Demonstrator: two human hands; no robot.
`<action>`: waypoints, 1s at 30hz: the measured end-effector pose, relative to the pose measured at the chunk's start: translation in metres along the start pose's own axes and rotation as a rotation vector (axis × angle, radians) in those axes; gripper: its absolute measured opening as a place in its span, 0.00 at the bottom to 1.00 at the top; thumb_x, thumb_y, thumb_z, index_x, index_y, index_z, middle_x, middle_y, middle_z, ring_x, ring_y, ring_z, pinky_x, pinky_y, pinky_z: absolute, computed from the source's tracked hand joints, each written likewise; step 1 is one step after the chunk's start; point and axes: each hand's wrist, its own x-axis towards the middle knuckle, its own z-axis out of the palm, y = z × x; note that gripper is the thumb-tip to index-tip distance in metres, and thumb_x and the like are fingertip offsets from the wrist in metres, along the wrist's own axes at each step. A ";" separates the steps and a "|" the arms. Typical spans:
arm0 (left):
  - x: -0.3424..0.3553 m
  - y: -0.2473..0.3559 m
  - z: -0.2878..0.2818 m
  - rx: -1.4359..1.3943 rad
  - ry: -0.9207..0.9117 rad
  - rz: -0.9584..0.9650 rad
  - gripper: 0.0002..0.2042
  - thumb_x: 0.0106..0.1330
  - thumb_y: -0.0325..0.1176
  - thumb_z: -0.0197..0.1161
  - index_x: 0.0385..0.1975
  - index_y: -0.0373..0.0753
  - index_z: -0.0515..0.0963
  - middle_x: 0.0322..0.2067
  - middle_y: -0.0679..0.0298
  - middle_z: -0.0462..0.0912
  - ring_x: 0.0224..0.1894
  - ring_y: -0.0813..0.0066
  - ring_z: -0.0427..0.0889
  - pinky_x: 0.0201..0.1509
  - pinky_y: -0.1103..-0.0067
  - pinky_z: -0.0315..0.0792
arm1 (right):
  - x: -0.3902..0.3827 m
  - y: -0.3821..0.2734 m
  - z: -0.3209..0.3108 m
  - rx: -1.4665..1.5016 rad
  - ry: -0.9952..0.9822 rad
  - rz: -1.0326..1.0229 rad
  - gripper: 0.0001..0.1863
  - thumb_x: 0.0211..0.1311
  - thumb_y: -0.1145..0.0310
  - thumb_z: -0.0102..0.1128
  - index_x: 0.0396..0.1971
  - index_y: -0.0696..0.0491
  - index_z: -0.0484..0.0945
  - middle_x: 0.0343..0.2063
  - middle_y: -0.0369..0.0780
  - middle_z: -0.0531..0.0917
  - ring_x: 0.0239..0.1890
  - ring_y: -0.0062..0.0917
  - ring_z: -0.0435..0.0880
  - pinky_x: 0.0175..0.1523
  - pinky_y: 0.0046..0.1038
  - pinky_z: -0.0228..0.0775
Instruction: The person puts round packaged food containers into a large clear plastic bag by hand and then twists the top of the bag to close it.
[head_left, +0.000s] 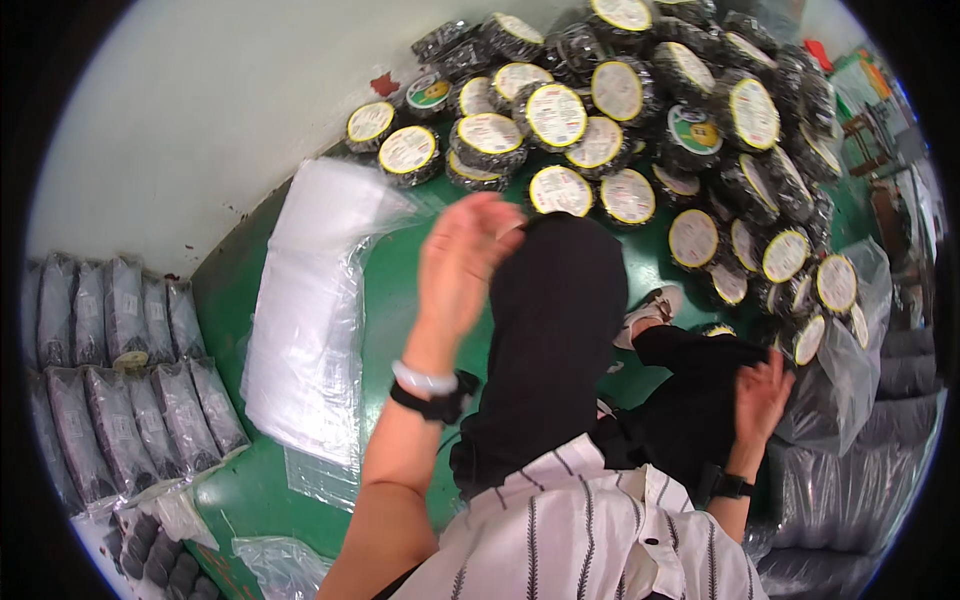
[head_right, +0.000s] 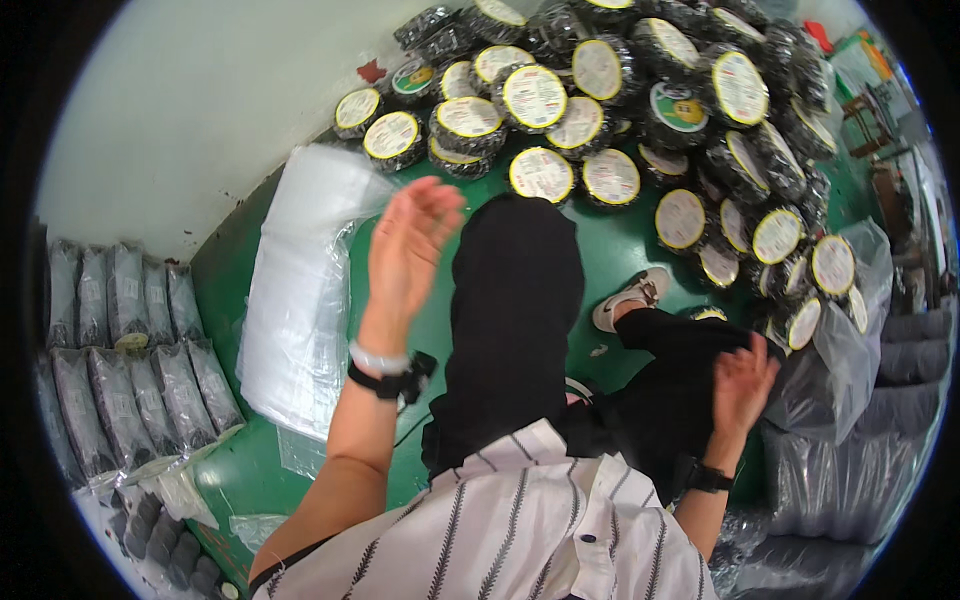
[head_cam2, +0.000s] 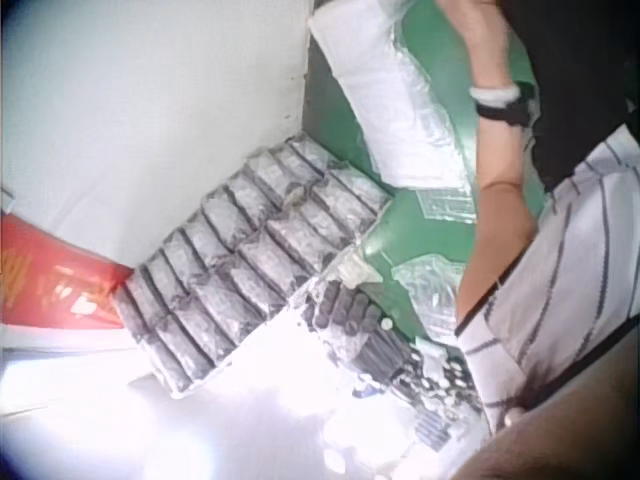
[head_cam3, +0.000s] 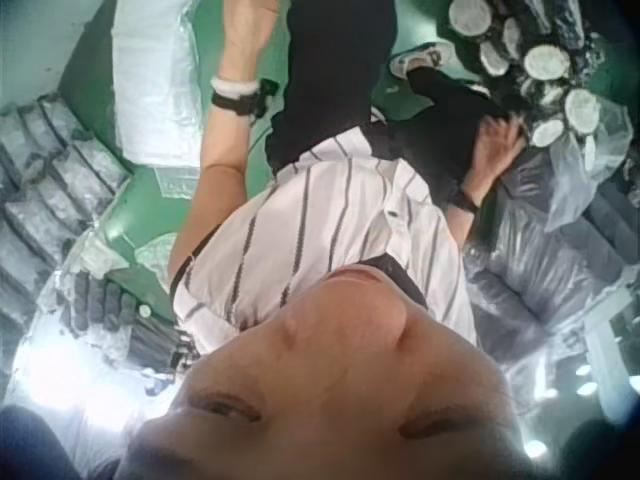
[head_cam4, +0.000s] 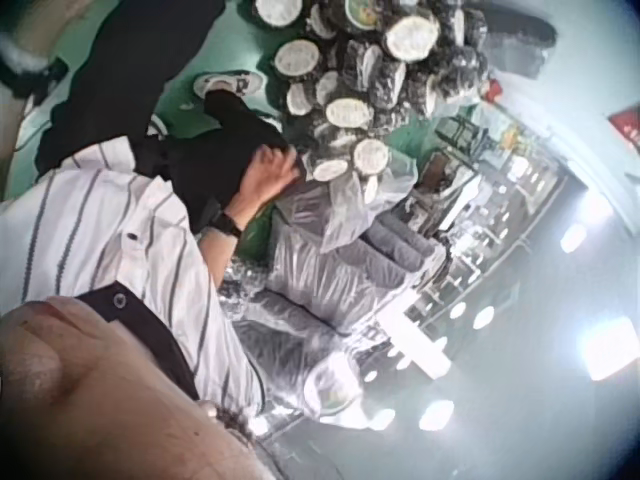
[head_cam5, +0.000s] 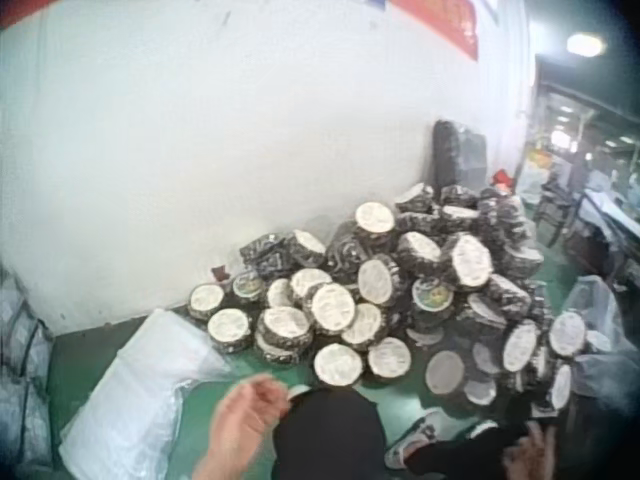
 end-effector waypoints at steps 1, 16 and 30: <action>0.025 -0.015 -0.071 0.241 0.204 0.026 0.17 0.72 0.40 0.49 0.49 0.32 0.72 0.44 0.56 0.79 0.48 0.68 0.79 0.55 0.72 0.71 | 0.022 0.026 0.033 -0.231 -0.035 0.250 0.26 0.71 0.54 0.40 0.59 0.58 0.63 0.37 0.41 0.80 0.36 0.24 0.77 0.51 0.33 0.72; -0.039 -0.222 -0.349 2.259 -0.231 -0.554 0.33 0.64 0.55 0.52 0.65 0.42 0.58 0.68 0.49 0.48 0.68 0.47 0.53 0.62 0.47 0.53 | 0.332 0.398 0.059 -0.842 0.364 0.968 0.39 0.50 0.43 0.66 0.57 0.51 0.66 0.52 0.39 0.74 0.55 0.33 0.68 0.54 0.42 0.66; 0.024 -0.271 -0.333 1.780 0.709 -0.557 0.24 0.57 0.49 0.63 0.41 0.34 0.68 0.44 0.46 0.70 0.47 0.44 0.71 0.53 0.61 0.67 | 0.257 0.144 0.023 -0.673 0.207 0.526 0.27 0.60 0.62 0.62 0.56 0.58 0.68 0.49 0.40 0.78 0.49 0.26 0.77 0.56 0.29 0.67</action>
